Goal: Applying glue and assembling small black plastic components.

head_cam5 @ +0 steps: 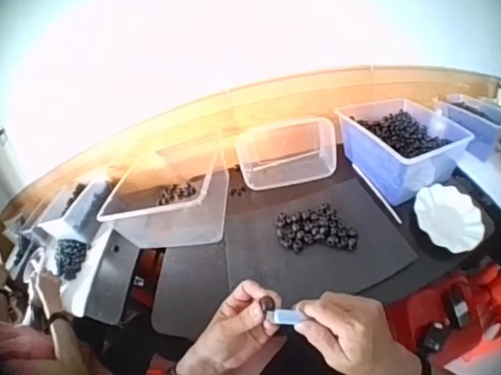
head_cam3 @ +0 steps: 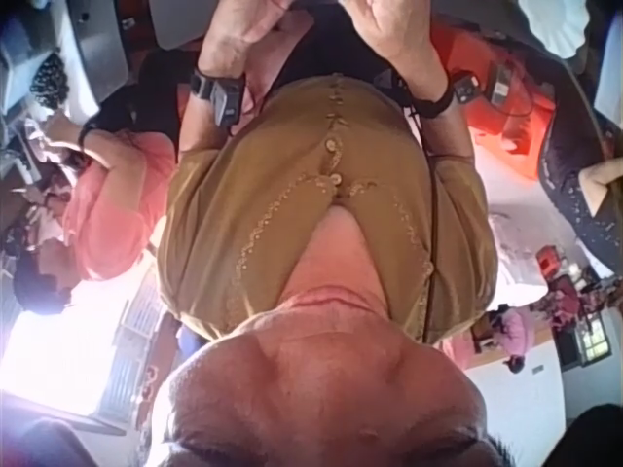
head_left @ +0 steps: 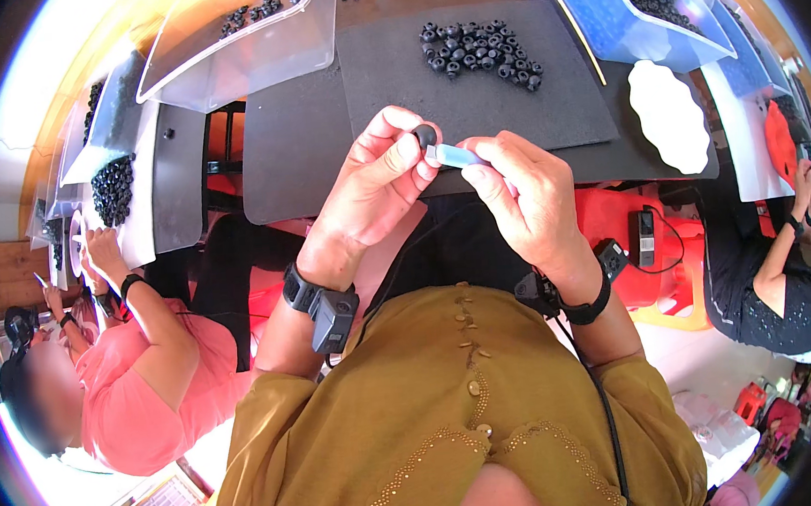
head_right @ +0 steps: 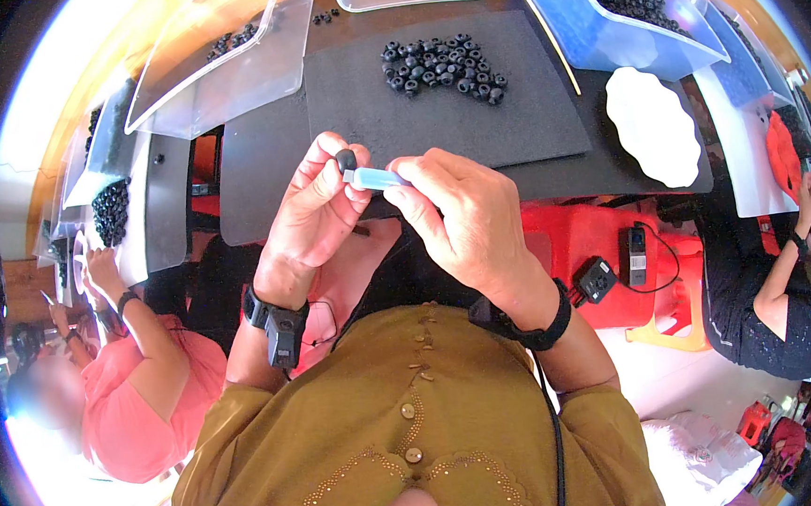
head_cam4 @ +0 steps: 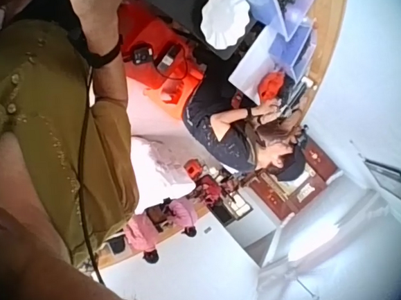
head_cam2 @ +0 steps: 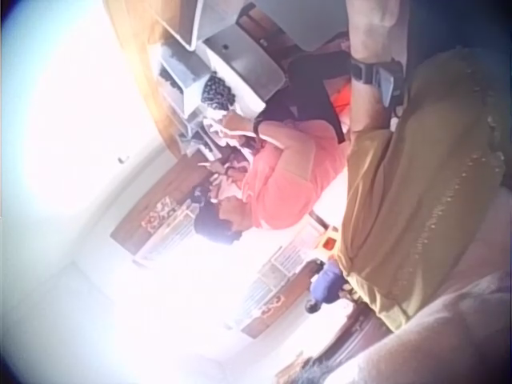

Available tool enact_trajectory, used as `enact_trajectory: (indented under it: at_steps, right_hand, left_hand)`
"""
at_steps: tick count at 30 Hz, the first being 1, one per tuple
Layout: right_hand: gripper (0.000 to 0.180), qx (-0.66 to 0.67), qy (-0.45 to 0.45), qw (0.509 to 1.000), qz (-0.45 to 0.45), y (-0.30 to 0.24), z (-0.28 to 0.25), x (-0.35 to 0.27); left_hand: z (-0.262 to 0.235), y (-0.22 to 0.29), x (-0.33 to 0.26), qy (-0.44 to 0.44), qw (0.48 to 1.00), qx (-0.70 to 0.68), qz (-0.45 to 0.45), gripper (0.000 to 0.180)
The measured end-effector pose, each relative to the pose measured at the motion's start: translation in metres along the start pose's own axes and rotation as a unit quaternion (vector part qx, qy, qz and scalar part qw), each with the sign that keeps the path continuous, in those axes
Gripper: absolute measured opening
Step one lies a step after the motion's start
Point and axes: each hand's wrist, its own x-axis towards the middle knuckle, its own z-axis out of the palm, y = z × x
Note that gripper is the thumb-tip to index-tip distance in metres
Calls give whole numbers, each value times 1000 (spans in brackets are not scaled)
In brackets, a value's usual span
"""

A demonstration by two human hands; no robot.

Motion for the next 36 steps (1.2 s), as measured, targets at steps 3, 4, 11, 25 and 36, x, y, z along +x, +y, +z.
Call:
enact_trajectory:
  at_steps: [3, 4, 11, 25, 36]
  right_hand:
    - [13, -7, -6, 1000, 6, -1, -1, 0]
    - [13, -7, -7, 1000, 11, -1, -1, 0]
    - [12, -2, 1, 1000, 2, 0, 0, -1]
    - [17, -1, 79, 996, 52, 30, -7, 3]
    - [22, 55, 100, 983, 146, 58, -15, 11]
  left_hand:
    - [1, -1, -1, 10, 1000, 4, 1, 14]
    - [1, -2, -1, 11, 1000, 3, 1, 14]
    - [0, -4, -2, 10, 1000, -15, -7, 14]
    - [13, 47, 9, 33, 932, 338, 129, 18]
    - [-12, 167, 80, 149, 353, 859, 339, 23]
